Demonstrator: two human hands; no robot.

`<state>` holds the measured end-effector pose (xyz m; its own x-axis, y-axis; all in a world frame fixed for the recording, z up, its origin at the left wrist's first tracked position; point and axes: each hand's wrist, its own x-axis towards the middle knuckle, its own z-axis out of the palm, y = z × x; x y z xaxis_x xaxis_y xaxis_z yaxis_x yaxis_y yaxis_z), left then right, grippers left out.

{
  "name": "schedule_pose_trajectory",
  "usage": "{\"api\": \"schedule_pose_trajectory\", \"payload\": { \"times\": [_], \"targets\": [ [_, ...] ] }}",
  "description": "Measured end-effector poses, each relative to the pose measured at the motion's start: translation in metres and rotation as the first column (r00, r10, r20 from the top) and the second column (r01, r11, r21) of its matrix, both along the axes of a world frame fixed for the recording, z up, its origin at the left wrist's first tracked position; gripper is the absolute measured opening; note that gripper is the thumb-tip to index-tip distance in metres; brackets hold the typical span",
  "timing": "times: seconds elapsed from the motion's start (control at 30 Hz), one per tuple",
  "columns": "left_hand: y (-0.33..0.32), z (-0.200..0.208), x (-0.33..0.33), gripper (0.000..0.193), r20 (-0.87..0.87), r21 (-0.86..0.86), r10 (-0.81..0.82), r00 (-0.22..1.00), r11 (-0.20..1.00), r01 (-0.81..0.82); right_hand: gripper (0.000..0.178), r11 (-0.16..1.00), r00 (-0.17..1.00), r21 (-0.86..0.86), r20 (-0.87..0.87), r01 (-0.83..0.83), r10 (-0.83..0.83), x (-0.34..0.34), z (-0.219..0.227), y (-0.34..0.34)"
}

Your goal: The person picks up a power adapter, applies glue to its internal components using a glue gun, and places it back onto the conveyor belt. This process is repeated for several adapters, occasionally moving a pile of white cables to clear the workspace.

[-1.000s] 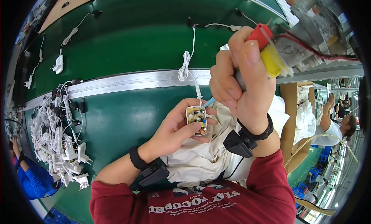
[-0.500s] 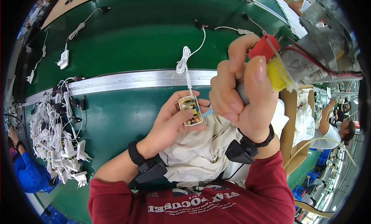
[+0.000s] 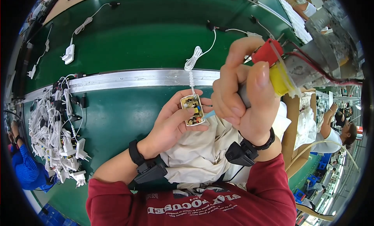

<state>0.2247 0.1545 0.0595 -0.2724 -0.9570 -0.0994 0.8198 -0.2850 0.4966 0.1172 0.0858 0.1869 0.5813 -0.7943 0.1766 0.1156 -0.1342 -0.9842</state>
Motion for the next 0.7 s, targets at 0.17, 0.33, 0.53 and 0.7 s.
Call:
{"api": "schedule_pose_trajectory", "payload": {
  "times": [0.17, 0.33, 0.53, 0.7],
  "targets": [
    [0.0, 0.001, -0.003, 0.039, -0.141, -0.018, -0.034, 0.989, 0.999, 0.031, 0.042, 1.0, 1.0, 0.009, 0.005, -0.007, 0.007, 0.001, -0.001, 0.003],
    [0.001, 0.002, -0.005, 0.041, -0.224, -0.061, -0.073, 0.972, 0.996, 0.061, 0.043, 0.995, 0.998, -0.073, -0.011, -0.07, 0.069, -0.003, -0.012, 0.003],
    [-0.001, 0.002, -0.005, 0.041, -0.231, -0.069, -0.082, 0.969, 0.995, 0.068, 0.031, 0.993, 0.984, 0.101, 0.175, -0.063, 0.045, -0.006, -0.015, 0.002],
    [-0.005, 0.002, -0.007, 0.041, -0.207, -0.047, -0.092, 0.974, 0.995, 0.084, 0.046, 0.997, 0.999, -0.061, 0.02, -0.043, 0.044, -0.005, -0.009, -0.006]
  ]
}}
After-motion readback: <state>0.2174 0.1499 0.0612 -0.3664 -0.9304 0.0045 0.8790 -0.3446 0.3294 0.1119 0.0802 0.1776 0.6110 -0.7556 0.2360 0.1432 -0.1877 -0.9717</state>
